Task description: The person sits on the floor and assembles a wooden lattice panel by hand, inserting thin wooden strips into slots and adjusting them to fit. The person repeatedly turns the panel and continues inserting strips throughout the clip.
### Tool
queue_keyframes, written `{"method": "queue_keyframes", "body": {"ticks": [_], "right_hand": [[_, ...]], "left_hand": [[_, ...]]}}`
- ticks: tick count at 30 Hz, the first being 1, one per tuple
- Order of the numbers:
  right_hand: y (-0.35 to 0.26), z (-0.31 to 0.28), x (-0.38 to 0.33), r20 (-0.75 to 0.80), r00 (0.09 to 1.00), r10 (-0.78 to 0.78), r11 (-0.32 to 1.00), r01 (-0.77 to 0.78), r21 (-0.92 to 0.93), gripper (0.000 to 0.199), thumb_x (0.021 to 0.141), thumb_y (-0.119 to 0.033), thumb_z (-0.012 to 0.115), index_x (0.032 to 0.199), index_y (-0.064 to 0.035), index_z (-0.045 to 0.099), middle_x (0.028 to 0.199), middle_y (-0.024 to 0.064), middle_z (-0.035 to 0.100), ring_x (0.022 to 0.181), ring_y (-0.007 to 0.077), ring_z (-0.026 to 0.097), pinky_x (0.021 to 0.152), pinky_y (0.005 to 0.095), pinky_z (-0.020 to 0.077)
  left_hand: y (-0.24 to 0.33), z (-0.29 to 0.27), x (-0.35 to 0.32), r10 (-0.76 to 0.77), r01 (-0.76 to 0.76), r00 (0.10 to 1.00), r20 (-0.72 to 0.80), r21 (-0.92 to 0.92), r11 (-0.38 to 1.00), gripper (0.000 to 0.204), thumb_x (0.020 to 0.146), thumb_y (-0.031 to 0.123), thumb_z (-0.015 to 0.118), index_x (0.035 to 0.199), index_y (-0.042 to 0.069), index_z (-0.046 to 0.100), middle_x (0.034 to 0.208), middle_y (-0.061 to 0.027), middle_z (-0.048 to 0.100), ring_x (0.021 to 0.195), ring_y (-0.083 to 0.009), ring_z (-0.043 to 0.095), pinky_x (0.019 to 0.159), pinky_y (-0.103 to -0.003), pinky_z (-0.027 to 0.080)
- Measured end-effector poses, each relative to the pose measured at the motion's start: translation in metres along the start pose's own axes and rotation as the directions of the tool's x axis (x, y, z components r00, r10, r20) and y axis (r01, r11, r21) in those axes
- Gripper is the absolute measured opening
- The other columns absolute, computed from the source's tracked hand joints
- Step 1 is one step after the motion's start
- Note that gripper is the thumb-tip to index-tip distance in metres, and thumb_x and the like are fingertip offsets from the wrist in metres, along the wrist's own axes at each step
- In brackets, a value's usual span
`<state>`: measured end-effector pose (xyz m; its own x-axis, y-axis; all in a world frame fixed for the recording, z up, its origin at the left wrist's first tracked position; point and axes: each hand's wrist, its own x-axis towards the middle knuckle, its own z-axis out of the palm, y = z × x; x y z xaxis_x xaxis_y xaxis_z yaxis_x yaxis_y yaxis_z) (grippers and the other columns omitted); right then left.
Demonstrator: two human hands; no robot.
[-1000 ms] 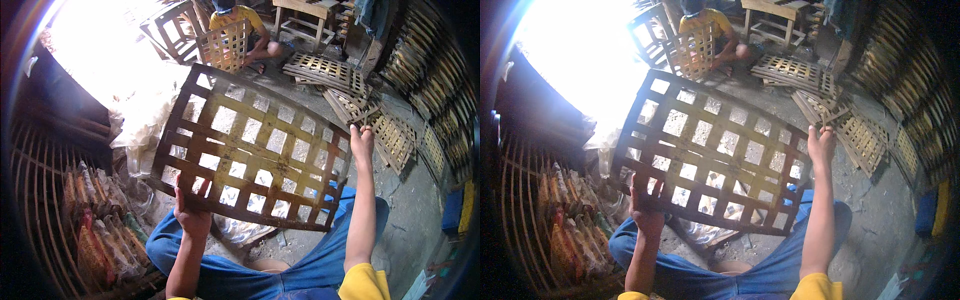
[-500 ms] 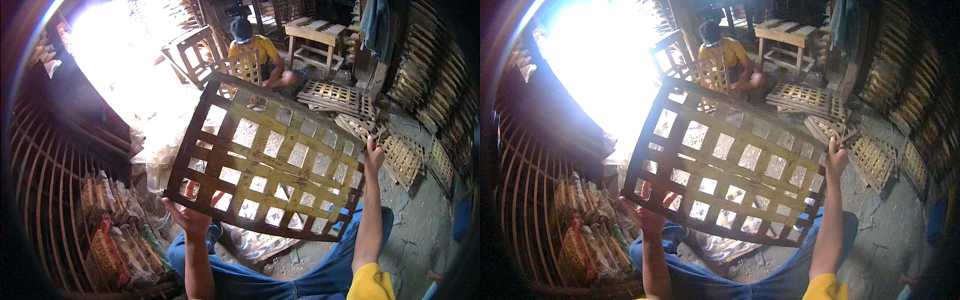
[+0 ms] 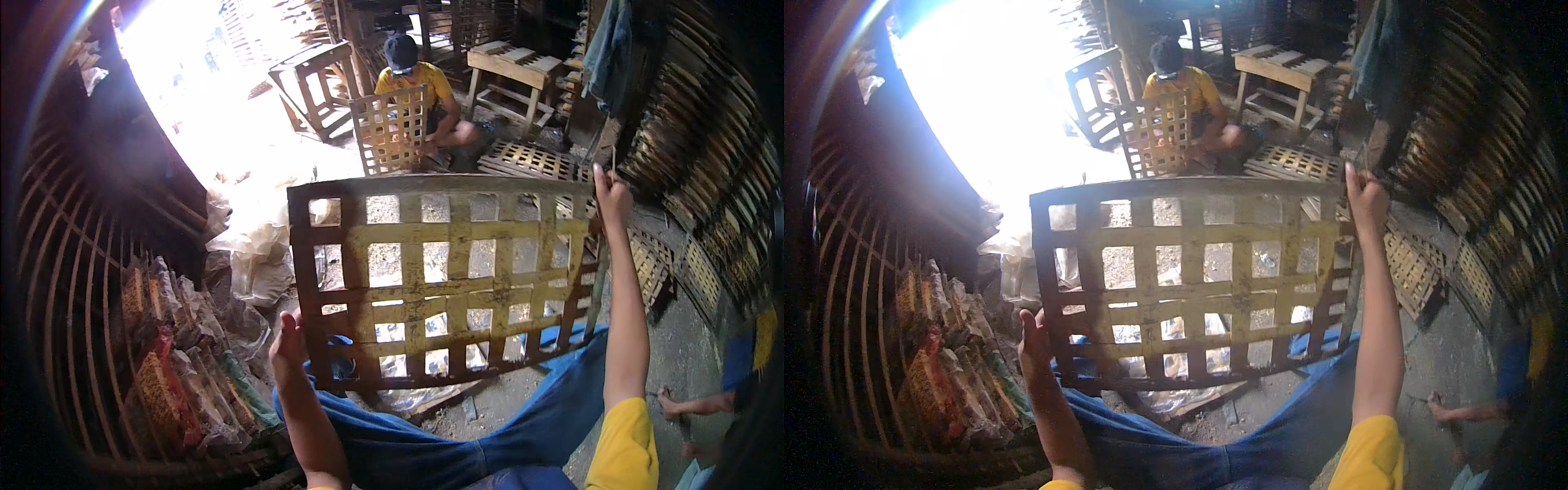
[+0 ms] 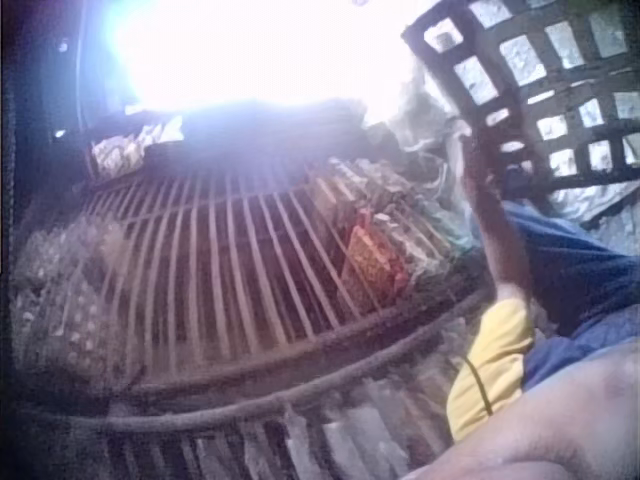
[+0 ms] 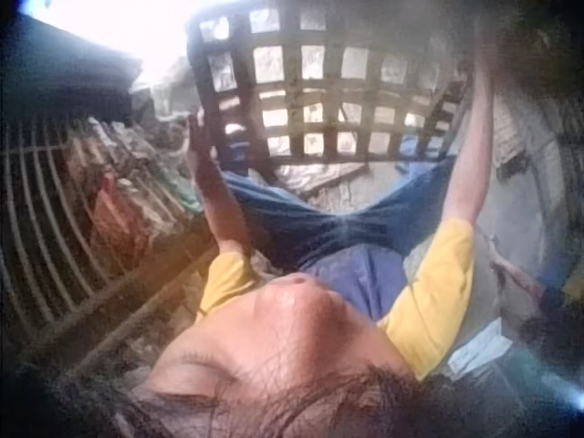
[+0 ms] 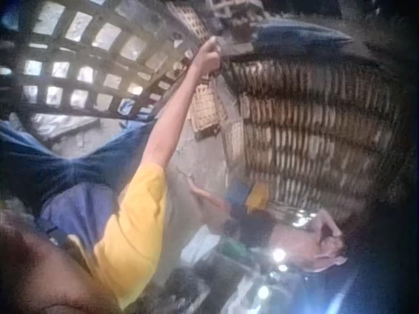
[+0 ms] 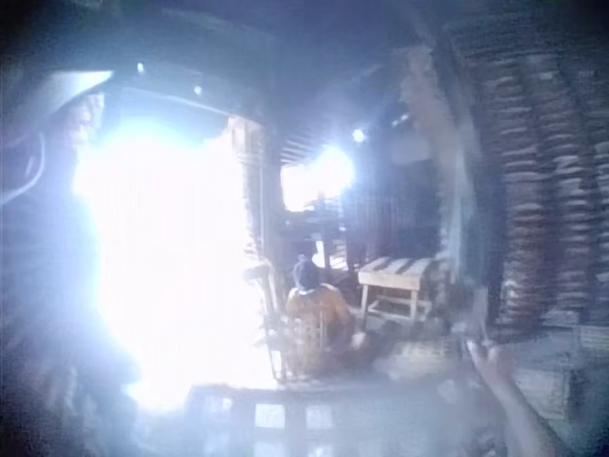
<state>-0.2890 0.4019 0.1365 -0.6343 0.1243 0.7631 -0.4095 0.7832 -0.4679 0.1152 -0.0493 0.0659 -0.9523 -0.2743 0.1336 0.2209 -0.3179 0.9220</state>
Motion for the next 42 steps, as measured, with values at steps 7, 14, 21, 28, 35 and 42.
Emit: {"method": "queue_keyframes", "body": {"ticks": [7, 14, 21, 28, 35, 42], "right_hand": [[-0.025, -0.013, 0.008, 0.024, 0.997, -0.077, 0.996, 0.075, 0.048, 0.059, 0.093, -0.053, 0.053, 0.063, -0.0024, 0.054, 0.055, 0.0113, 0.05, 0.049, 0.0238, 0.05, 0.052, 0.0351, 0.0415], [-0.027, 0.01, -0.019, 0.118, 0.991, -0.06, 0.995, 0.05, 0.083, 0.056, 0.095, -0.05, 0.052, 0.071, 0.0007, 0.052, 0.066, 0.0181, 0.05, 0.061, 0.0354, 0.056, 0.061, 0.0405, 0.0455], [-0.037, 0.03, -0.062, -0.029, 0.99, -0.141, 0.986, 0.143, 0.086, 0.044, 0.098, -0.043, 0.049, 0.093, 0.0006, 0.051, 0.092, 0.0138, 0.054, 0.078, 0.0298, 0.057, 0.07, 0.0362, 0.045], [-0.085, 0.01, -0.169, 0.398, 0.911, -0.105, 0.9, -0.083, 0.429, 0.046, 0.1, -0.046, 0.041, 0.081, -0.0053, 0.048, 0.066, 0.0142, 0.051, 0.062, 0.0303, 0.056, 0.058, 0.0414, 0.0445], [-0.101, 0.003, -0.167, 0.555, 0.828, -0.079, 0.934, -0.134, 0.332, 0.041, 0.1, -0.041, 0.045, 0.079, -0.0061, 0.051, 0.055, 0.0099, 0.052, 0.052, 0.0314, 0.058, 0.05, 0.0409, 0.043], [-0.099, -0.001, -0.156, 0.507, 0.856, -0.1, 0.916, -0.12, 0.383, 0.032, 0.1, -0.033, 0.047, 0.09, -0.0064, 0.061, 0.072, 0.0115, 0.063, 0.064, 0.0299, 0.062, 0.06, 0.04, 0.0468]], "left_hand": [[-0.003, 0.001, 0.009, -0.074, 0.089, 0.971, 0.229, -0.056, 0.994, 0.077, 0.096, 0.053, 0.047, 0.145, -0.005, 0.033, 0.112, -0.0127, 0.064, 0.095, -0.0217, 0.064, 0.083, -0.035, 0.051], [0.012, 0.004, 0.016, -0.177, 0.198, 0.968, -0.176, 0.108, 0.974, 0.04, 0.096, 0.036, 0.059, 0.12, 0.004, 0.053, 0.092, -0.0094, 0.068, 0.065, -0.0163, 0.067, 0.054, -0.032, 0.057], [0.015, 0.028, 0.03, -0.23, 0.271, 0.936, -0.268, 0.128, 0.954, 0.038, 0.097, 0.033, 0.058, 0.118, 0.001, 0.052, 0.081, -0.0108, 0.066, 0.058, -0.0201, 0.067, 0.049, -0.034, 0.054], [-0.012, 0.06, 0.035, -0.271, 0.273, 0.96, -0.075, 0.488, 0.829, 0.023, 0.095, 0.02, 0.061, 0.108, 0.001, 0.061, 0.084, -0.0062, 0.068, 0.068, -0.0108, 0.062, 0.059, -0.028, 0.054], [-0.016, 0.075, 0.05, -0.354, 0.424, 0.901, -0.251, 0.334, 0.842, 0.02, 0.097, 0.018, 0.057, 0.109, 0.002, 0.059, 0.085, -0.0088, 0.068, 0.067, -0.0127, 0.064, 0.058, -0.028, 0.054], [-0.002, 0.057, 0.058, -0.138, 0.263, 0.858, -0.494, 0.193, 0.945, 0.034, 0.096, 0.036, 0.057, 0.093, 0.002, 0.061, 0.079, -0.0119, 0.066, 0.058, -0.0223, 0.066, 0.047, -0.035, 0.054]]}}
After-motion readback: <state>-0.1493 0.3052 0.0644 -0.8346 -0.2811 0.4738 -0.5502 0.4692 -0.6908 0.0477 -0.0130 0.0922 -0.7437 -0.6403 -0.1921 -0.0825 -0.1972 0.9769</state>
